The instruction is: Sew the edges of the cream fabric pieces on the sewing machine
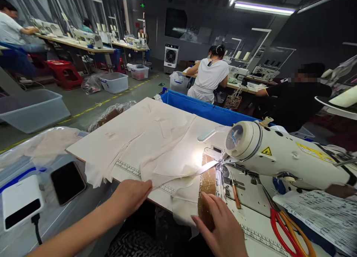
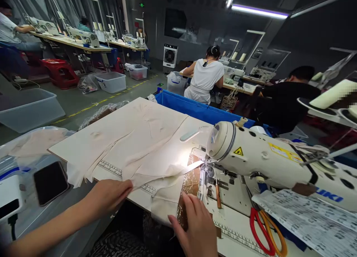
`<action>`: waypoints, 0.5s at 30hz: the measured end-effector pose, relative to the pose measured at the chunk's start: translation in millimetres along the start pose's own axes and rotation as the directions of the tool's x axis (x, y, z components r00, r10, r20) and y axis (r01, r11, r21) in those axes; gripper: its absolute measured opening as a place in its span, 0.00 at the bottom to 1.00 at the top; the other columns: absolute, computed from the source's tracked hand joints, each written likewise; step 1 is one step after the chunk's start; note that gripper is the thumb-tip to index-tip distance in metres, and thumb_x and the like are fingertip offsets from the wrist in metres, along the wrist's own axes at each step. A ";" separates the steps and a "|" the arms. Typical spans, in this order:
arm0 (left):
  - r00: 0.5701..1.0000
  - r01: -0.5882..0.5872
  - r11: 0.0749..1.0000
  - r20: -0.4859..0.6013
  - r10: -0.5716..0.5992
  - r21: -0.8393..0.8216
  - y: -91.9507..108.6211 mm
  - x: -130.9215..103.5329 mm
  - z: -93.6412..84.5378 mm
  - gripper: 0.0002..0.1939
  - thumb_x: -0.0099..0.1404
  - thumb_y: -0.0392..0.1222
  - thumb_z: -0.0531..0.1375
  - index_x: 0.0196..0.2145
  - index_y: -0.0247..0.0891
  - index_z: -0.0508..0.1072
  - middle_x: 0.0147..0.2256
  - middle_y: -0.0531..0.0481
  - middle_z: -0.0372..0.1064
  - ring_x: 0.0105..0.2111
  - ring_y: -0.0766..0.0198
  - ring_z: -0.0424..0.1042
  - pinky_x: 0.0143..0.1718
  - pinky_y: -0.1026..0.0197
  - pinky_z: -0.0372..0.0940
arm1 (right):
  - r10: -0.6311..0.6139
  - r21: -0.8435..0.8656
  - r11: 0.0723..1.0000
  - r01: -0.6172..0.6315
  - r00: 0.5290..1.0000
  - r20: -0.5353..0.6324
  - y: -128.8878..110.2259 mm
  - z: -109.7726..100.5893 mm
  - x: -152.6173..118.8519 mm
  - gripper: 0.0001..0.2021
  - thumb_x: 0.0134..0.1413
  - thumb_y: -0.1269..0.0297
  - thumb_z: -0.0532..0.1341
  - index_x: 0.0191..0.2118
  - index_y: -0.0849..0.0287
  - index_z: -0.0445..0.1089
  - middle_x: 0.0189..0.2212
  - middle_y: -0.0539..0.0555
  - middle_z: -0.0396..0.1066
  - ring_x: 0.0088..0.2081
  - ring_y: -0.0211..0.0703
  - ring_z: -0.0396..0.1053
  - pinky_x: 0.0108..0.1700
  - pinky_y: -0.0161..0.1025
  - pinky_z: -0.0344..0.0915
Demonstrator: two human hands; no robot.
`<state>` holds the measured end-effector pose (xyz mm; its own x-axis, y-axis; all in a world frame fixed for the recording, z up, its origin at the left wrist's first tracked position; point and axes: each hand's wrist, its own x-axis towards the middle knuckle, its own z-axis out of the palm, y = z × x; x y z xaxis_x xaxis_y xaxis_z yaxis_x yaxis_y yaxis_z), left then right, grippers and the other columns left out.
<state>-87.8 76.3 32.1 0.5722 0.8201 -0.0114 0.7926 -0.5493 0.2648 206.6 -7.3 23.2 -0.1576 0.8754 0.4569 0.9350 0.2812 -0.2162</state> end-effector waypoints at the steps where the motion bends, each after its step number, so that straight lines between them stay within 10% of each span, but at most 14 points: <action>1: 1.000 0.021 1.000 0.009 -0.020 -0.023 -5.5 8.8 -2.5 0.17 0.71 0.43 0.43 0.34 0.38 0.68 0.24 0.47 0.72 0.24 0.56 0.73 0.25 0.60 0.62 | 0.002 0.011 1.000 -0.002 1.000 0.016 -6.7 9.0 8.6 0.19 0.64 0.48 0.53 0.51 0.57 0.66 0.41 0.59 0.73 0.38 0.52 0.73 0.34 0.43 0.71; 4: 0.997 0.068 0.933 -0.019 -0.080 -0.354 -22.2 38.7 -23.4 0.18 0.71 0.50 0.44 0.32 0.39 0.66 0.25 0.50 0.73 0.23 0.61 0.71 0.29 0.60 0.64 | 0.039 0.141 0.989 -0.044 0.998 0.042 -25.8 25.0 27.2 0.16 0.68 0.61 0.46 0.31 0.57 0.65 0.26 0.55 0.68 0.28 0.47 0.68 0.28 0.40 0.65; 8: 0.953 -0.056 0.680 -0.242 -0.182 -0.731 -23.8 68.4 -52.9 0.22 0.68 0.59 0.50 0.49 0.40 0.64 0.43 0.42 0.74 0.45 0.55 0.74 0.44 0.54 0.69 | -0.075 0.407 0.913 0.023 0.991 0.111 -66.3 19.0 39.6 0.09 0.66 0.64 0.50 0.33 0.55 0.62 0.24 0.47 0.68 0.24 0.35 0.67 0.27 0.29 0.65; 11: 0.975 -0.211 0.651 -0.203 0.089 -0.729 -12.2 58.3 -64.2 0.24 0.70 0.52 0.51 0.60 0.45 0.59 0.58 0.42 0.64 0.58 0.54 0.63 0.58 0.49 0.60 | -0.142 0.742 0.657 0.133 0.988 -0.051 -100.1 7.7 48.6 0.05 0.63 0.63 0.53 0.36 0.55 0.64 0.31 0.49 0.72 0.30 0.35 0.70 0.32 0.29 0.68; 15: 0.905 -0.232 0.668 0.094 0.414 -0.707 0.1 14.7 -68.1 0.27 0.68 0.51 0.54 0.63 0.54 0.56 0.61 0.52 0.60 0.57 0.53 0.66 0.55 0.55 0.65 | -0.122 0.764 0.593 0.253 0.967 -0.226 -126.9 1.8 59.0 0.05 0.65 0.63 0.53 0.40 0.54 0.65 0.39 0.51 0.75 0.39 0.36 0.74 0.42 0.31 0.71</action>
<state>-93.7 99.3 97.5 0.8661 0.4998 0.0084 0.2477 -0.4438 0.8612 78.1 9.4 76.1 -0.1941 0.7231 0.6629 0.2718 0.6889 -0.6719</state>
